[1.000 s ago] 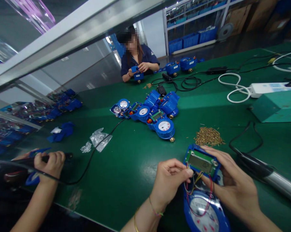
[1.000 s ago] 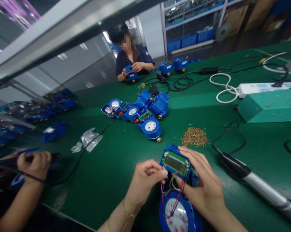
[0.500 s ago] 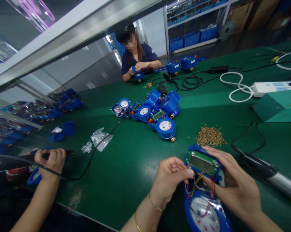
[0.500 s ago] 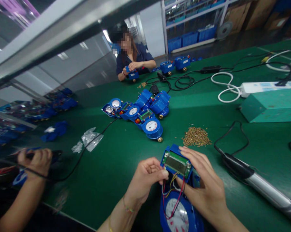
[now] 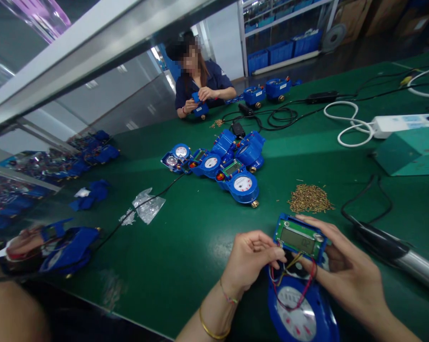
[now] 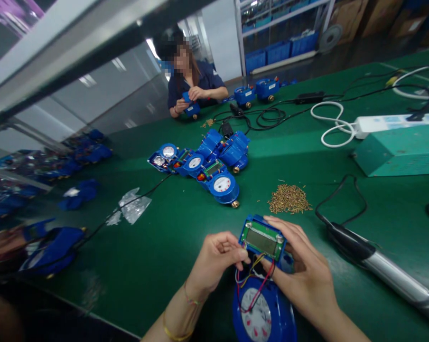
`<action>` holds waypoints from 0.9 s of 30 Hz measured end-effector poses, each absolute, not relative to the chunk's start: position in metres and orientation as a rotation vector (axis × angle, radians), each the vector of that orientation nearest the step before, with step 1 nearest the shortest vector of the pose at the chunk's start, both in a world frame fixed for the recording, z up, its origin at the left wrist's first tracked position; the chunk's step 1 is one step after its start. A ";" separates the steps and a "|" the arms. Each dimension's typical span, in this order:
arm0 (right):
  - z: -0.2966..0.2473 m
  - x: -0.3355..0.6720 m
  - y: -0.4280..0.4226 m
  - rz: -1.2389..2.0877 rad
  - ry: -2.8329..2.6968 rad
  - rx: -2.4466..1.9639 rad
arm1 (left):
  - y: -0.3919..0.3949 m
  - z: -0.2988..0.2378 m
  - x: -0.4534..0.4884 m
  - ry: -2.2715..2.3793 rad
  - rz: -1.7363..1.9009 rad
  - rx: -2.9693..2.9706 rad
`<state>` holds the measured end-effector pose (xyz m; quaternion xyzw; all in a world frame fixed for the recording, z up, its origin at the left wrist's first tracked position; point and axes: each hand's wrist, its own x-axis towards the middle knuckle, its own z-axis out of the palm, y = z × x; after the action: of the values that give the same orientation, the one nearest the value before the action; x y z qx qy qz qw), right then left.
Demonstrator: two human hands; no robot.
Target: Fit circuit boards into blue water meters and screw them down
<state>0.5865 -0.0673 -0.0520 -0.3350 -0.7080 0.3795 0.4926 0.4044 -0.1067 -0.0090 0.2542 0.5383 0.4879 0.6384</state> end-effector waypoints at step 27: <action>-0.038 0.615 -0.051 1.492 -1.603 -0.846 | -0.077 -0.006 0.390 1.161 1.033 1.665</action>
<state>0.6153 -0.0507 -0.0381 -0.3322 -0.6297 0.5861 0.3868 0.3904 -0.0772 -0.0065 0.6638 0.4629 0.4118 0.4190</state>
